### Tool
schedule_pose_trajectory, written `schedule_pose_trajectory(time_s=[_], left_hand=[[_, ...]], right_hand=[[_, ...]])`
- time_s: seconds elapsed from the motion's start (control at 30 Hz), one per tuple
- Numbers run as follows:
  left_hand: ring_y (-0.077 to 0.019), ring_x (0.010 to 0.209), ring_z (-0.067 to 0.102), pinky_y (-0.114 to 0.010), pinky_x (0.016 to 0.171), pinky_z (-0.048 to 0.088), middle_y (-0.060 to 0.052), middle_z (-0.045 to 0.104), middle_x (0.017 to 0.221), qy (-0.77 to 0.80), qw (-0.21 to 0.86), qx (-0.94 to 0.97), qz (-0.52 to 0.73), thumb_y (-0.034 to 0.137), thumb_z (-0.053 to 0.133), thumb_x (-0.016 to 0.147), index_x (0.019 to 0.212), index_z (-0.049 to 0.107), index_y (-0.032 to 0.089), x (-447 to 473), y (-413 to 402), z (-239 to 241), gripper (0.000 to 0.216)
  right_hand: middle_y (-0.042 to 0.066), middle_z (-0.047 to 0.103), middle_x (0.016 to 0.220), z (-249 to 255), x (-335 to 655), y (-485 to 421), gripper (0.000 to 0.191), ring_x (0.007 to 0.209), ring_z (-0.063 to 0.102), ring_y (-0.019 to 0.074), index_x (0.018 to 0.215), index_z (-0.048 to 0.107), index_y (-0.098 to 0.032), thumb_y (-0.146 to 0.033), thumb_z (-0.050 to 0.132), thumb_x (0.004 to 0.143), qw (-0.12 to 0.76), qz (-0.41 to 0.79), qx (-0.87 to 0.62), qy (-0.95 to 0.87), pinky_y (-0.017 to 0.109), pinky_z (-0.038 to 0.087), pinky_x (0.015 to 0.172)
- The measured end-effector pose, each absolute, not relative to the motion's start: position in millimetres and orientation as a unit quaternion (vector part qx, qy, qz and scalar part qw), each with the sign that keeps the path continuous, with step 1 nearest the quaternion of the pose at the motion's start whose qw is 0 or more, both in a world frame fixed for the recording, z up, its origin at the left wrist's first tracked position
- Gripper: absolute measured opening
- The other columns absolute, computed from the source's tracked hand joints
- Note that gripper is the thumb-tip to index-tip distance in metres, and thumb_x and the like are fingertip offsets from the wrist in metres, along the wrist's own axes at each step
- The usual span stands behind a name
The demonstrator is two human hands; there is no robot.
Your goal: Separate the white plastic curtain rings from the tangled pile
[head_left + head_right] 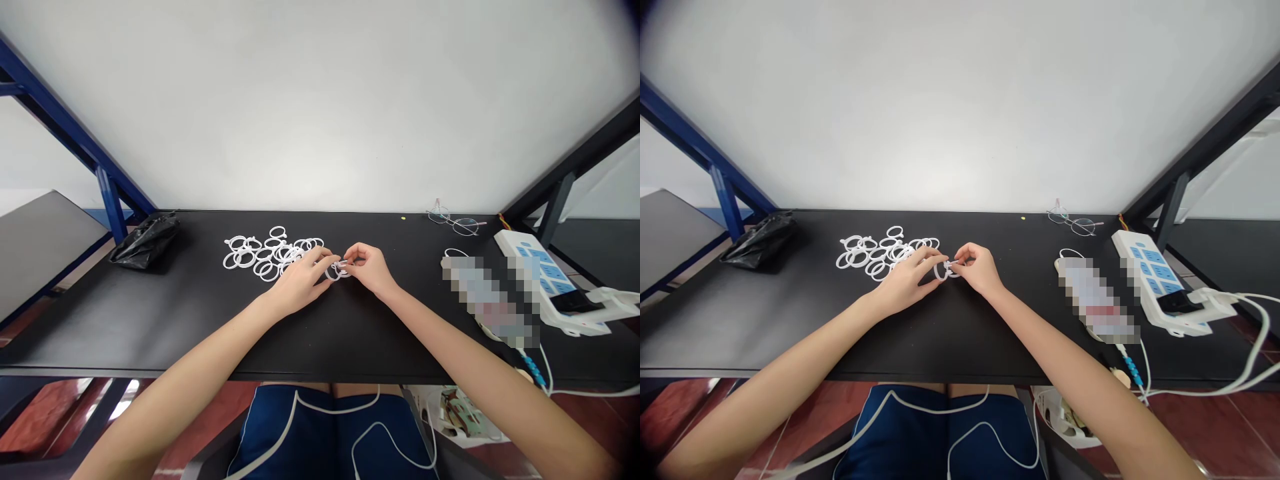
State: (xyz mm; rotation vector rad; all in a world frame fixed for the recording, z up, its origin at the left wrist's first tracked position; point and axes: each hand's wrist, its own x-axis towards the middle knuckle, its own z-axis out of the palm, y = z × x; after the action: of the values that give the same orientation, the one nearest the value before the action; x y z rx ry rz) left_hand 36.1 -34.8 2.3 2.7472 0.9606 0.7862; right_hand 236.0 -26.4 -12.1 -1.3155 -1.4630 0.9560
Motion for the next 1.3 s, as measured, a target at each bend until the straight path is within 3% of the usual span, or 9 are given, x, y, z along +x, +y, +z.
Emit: schedule_pose_trajectory(time_s=[0.2,0.3,0.43,0.5,0.73,0.93,1.3], left_hand=[[-0.0226,0.098,0.06,-0.035,0.079,0.054,-0.012,0.055,0.118,0.296,0.016,0.916,0.272,0.011,0.047,0.089,0.124,0.05,0.019,36.0,-31.5,2.9,0.036],[-0.022,0.095,0.059,-0.036,0.08,0.054,-0.012,0.055,0.116,0.301,0.007,0.908,0.292,0.011,0.048,0.088,0.123,0.051,0.018,35.5,-29.0,0.4,0.036],[-0.0231,0.097,0.058,-0.037,0.078,0.054,-0.013,0.053,0.119,0.335,-0.009,0.896,0.291,0.011,0.046,0.09,0.13,0.046,0.02,34.1,-26.6,-0.9,0.041],[-0.0234,0.098,0.058,-0.038,0.079,0.054,-0.013,0.053,0.118,0.34,-0.015,0.895,0.289,0.011,0.045,0.09,0.131,0.045,0.021,33.2,-25.8,-0.2,0.042],[-0.025,0.103,0.059,-0.041,0.084,0.053,-0.014,0.053,0.119,0.328,-0.009,0.894,0.304,0.015,0.046,0.093,0.13,0.044,0.019,32.7,-24.5,0.3,0.037],[-0.0236,0.106,0.059,-0.041,0.087,0.054,-0.016,0.051,0.124,0.292,0.038,0.897,0.329,0.022,0.041,0.098,0.135,0.039,0.019,35.4,-26.8,1.9,0.037],[-0.0223,0.104,0.06,-0.037,0.086,0.053,-0.011,0.058,0.114,0.285,0.072,0.894,0.338,0.033,0.045,0.098,0.12,0.051,0.021,34.0,-31.3,12.0,0.026]], right_hand=[[0.0,0.063,0.073,-10.4,237.0,-28.3,0.022,0.044,0.042,0.0038,0.076,0.062,-0.015,-0.024,0.075,0.062,0.41,0.403,-0.525,-0.628,0.021,0.039,0.046],[-0.001,0.062,0.076,-9.7,233.5,-31.9,0.02,0.045,0.043,0.0039,0.082,0.06,-0.016,-0.025,0.071,0.067,0.429,0.398,-0.508,-0.632,0.021,0.038,0.045],[0.004,0.063,0.104,-6.6,222.6,-42.4,0.048,0.062,0.056,0.0096,0.117,0.053,-0.023,-0.018,0.064,0.071,0.435,0.333,-0.462,-0.698,0.021,0.044,0.049],[0.005,0.064,0.105,-5.2,218.3,-46.8,0.052,0.068,0.057,0.0121,0.123,0.05,-0.024,-0.018,0.063,0.074,0.42,0.304,-0.448,-0.729,0.023,0.046,0.051],[0.004,0.067,0.088,-4.3,220.9,-47.9,0.021,0.072,0.061,0.0168,0.1,0.065,-0.024,-0.033,0.067,0.081,0.449,0.232,-0.47,-0.723,0.026,0.048,0.052],[0.004,0.068,0.083,-0.7,222.0,-51.8,0.016,0.073,0.063,0.0179,0.096,0.067,-0.025,-0.036,0.058,0.089,0.485,0.207,-0.446,-0.723,0.03,0.052,0.061],[0.003,0.065,0.079,-2.6,217.8,-59.8,0.016,0.062,0.057,0.0146,0.084,0.062,-0.024,-0.037,0.054,0.091,0.477,0.176,-0.427,-0.748,0.03,0.051,0.06]])
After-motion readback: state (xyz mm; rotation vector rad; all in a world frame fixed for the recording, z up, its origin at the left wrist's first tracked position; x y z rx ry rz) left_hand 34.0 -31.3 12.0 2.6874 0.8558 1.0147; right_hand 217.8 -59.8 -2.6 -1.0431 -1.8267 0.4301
